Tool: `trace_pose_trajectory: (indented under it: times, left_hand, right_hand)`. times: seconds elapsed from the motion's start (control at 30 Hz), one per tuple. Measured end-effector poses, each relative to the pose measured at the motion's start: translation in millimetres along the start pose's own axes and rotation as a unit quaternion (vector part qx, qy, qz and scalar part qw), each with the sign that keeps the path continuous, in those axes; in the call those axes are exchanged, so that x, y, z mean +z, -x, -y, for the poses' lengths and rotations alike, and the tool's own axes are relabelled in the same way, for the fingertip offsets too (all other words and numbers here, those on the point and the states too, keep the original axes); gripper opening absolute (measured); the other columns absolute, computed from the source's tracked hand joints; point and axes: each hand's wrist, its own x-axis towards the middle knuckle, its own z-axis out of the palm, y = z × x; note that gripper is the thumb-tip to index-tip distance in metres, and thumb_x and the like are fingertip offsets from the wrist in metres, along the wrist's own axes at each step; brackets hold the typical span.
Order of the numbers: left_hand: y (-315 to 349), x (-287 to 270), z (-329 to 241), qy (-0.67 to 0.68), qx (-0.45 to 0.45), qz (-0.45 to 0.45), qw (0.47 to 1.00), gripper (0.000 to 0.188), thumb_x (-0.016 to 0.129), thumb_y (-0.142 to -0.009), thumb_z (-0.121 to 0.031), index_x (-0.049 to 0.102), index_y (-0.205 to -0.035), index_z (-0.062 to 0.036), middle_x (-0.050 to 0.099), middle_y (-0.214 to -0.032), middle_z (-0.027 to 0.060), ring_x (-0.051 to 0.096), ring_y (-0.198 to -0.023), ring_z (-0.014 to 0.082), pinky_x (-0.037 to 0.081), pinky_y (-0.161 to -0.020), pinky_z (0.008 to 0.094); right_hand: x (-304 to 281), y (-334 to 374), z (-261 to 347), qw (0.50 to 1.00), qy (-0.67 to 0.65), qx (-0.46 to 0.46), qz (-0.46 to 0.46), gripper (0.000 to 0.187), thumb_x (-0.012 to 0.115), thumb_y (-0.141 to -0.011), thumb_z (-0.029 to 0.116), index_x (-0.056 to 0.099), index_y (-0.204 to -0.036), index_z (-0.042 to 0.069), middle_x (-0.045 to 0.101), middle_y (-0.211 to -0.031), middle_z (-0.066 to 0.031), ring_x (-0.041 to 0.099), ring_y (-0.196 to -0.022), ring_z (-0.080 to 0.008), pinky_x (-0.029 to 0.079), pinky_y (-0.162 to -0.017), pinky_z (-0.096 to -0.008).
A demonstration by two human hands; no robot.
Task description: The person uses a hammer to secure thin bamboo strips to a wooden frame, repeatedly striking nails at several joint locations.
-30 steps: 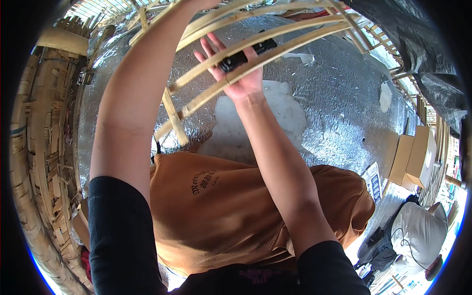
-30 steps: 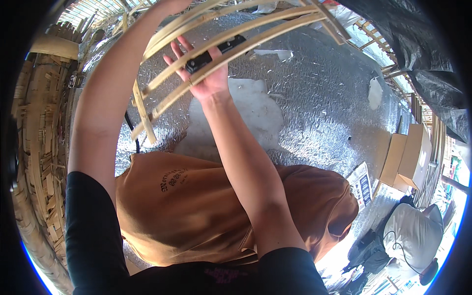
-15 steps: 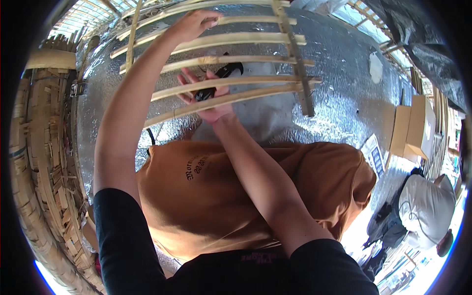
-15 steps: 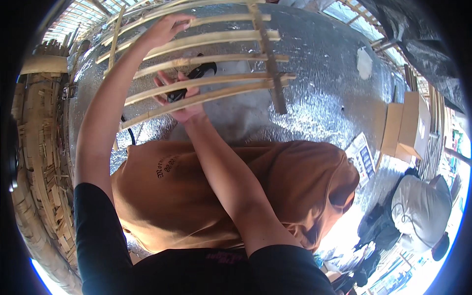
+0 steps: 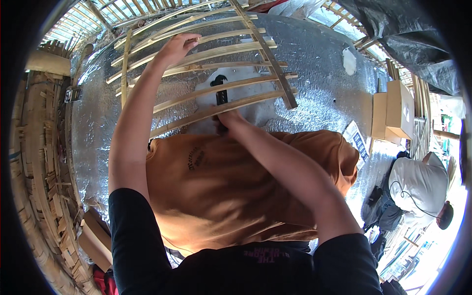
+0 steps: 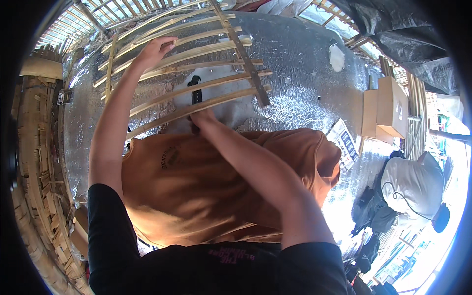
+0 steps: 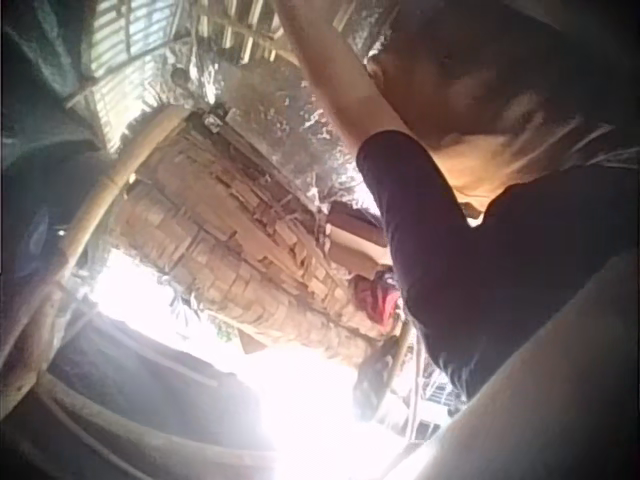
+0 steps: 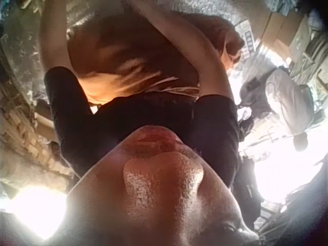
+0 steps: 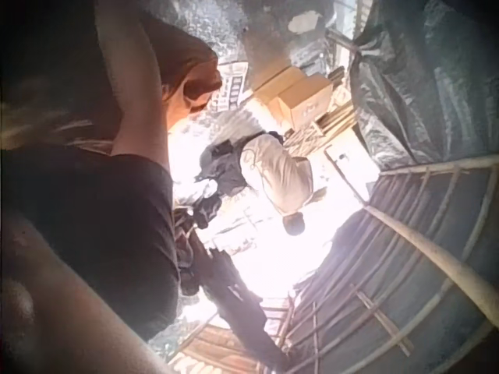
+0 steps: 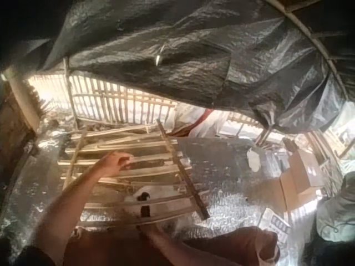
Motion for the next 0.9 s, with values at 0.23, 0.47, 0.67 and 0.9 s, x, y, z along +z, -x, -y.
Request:
trace_pose_trajectory:
  times: [0.23, 0.47, 0.67, 0.9]
  left_hand:
    - [-8, 0, 11, 0.039, -0.014, 0.012, 0.999, 0.036, 0.056, -0.101, -0.029, 0.060, -0.134, -0.0168, 0.065, -0.129, 0.0120, 0.061, -0.119, 0.0287, 0.047, -0.101, 0.0399]
    - [-16, 23, 35, 0.032, 0.006, 0.000, 0.999, 0.034, 0.057, -0.100, -0.024, 0.061, -0.132, -0.0143, 0.064, -0.129, 0.0122, 0.062, -0.118, 0.0278, 0.048, -0.100, 0.0390]
    - [-17, 30, 46, 0.008, 0.001, -0.002, 1.000, 0.033, 0.058, -0.100, -0.022, 0.061, -0.132, -0.0137, 0.064, -0.130, 0.0124, 0.061, -0.119, 0.0287, 0.049, -0.099, 0.0392]
    - [-10, 26, 18, -0.093, -0.064, 0.003, 0.994, 0.040, 0.062, -0.097, -0.028, 0.058, -0.134, -0.0151, 0.062, -0.130, 0.0125, 0.060, -0.120, 0.0298, 0.049, -0.101, 0.0404]
  right_hand:
    - [-78, 76, 63, 0.896, 0.442, 0.024, -0.025, 0.025, 0.063, -0.093, 0.024, 0.060, -0.100, 0.000, 0.055, -0.070, -0.0067, 0.051, -0.051, -0.0170, 0.037, -0.042, -0.0338]
    - [-89, 113, 86, 0.668, 0.738, 0.098, 0.007, 0.024, 0.057, -0.083, 0.014, 0.064, -0.086, -0.009, 0.066, -0.070, -0.0165, 0.064, -0.057, -0.0238, 0.049, -0.047, -0.0376]
    - [-101, 127, 93, 0.679, 0.730, 0.072, 0.036, 0.057, 0.064, -0.092, 0.027, 0.046, -0.144, 0.013, 0.071, -0.095, -0.0171, 0.070, -0.068, -0.0267, 0.056, -0.057, -0.0367]
    - [-110, 142, 105, 0.681, 0.724, 0.097, 0.058, 0.046, 0.061, -0.094, 0.025, 0.052, -0.138, 0.017, 0.068, -0.089, -0.0113, 0.066, -0.063, -0.0219, 0.056, -0.055, -0.0354]
